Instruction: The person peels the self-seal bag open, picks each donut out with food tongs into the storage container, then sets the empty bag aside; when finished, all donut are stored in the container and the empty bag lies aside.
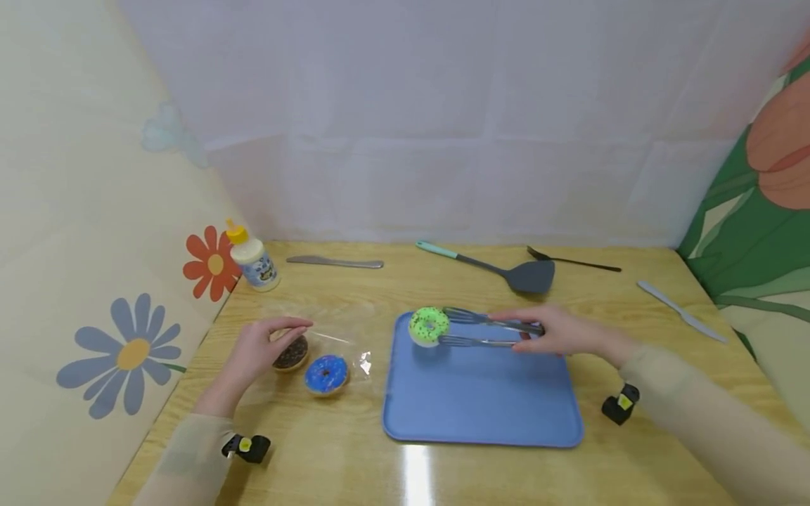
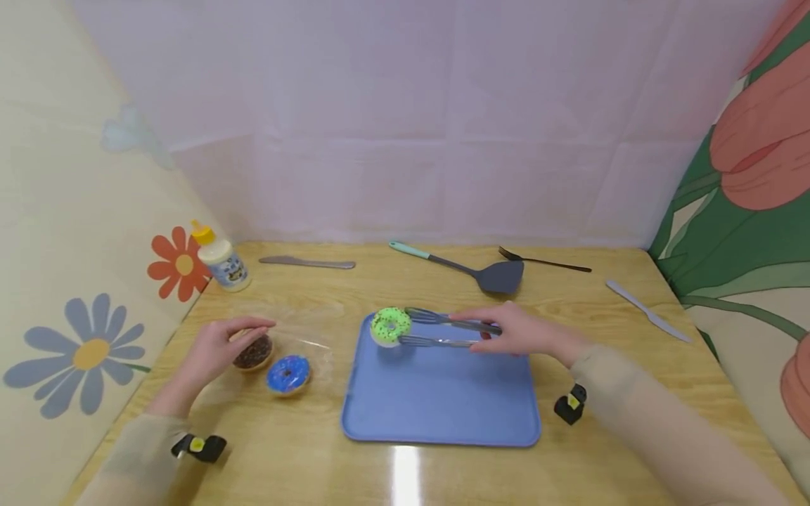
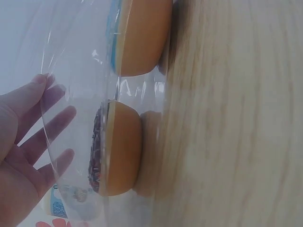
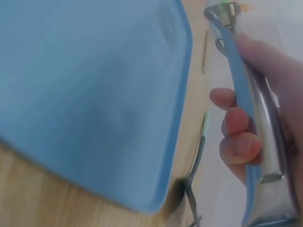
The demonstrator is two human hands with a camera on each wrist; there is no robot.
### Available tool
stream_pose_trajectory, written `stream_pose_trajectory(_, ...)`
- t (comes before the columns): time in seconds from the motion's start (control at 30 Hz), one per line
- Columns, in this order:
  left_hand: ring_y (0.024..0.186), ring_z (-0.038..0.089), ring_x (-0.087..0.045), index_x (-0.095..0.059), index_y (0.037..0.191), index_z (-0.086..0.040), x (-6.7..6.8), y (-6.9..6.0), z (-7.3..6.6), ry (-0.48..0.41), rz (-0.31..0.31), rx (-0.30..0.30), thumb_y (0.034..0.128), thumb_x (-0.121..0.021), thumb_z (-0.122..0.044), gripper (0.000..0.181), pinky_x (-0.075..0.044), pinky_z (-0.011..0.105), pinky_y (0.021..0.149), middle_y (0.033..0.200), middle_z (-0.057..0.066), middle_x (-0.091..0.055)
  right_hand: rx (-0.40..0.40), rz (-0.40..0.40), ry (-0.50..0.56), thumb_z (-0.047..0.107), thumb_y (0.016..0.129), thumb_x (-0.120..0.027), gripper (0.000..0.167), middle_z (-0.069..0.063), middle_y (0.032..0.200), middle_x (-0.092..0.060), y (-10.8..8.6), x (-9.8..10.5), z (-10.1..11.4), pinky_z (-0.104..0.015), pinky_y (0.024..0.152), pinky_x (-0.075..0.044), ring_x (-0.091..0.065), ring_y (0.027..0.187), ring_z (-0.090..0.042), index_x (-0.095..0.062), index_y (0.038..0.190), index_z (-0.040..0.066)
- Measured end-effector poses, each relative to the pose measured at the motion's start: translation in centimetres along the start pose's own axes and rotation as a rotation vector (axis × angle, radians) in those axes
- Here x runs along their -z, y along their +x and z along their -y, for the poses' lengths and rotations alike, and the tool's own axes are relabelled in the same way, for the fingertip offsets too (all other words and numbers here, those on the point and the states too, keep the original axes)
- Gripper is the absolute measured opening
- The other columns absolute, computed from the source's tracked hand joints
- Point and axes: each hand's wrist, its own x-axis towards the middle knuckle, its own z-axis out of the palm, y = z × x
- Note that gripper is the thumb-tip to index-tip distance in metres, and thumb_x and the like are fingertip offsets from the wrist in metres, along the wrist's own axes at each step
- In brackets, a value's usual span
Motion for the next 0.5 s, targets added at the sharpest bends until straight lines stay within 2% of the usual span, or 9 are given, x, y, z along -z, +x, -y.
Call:
stream_pose_trajectory(0.17, 0.111, 0.036, -0.066, -0.074, 0.114, -0.009, 0.1, 0.1, -0.2, -0.004, 0.002, 0.013, 0.0989, -0.061, -0.016, 0.021, -0.053, 0.055, 0.094, 0.116, 0.014, -0.073, -0.058, 0.003, 0.035, 0.024, 0.094, -0.069, 0.056, 0.000, 0.082, -0.051, -3.0, 1.1, -1.1, -0.024, 0.036, -0.045, -0.040, 0.041, -0.001, -0.049, 0.146, 0.026)
stream_pose_trajectory(0.5, 0.113, 0.036, -0.066, -0.074, 0.115, -0.009, 0.3, -0.1, -0.4, -0.027, 0.008, 0.025, 0.0993, -0.061, -0.017, 0.022, -0.052, 0.055, 0.096, 0.117, 0.014, -0.072, -0.068, -0.055, 0.046, 0.024, 0.095, -0.067, 0.052, 0.006, 0.078, -0.053, -8.9, 1.7, -2.3, -0.021, 0.034, -0.041, -0.036, 0.040, 0.006, -0.051, 0.145, 0.021)
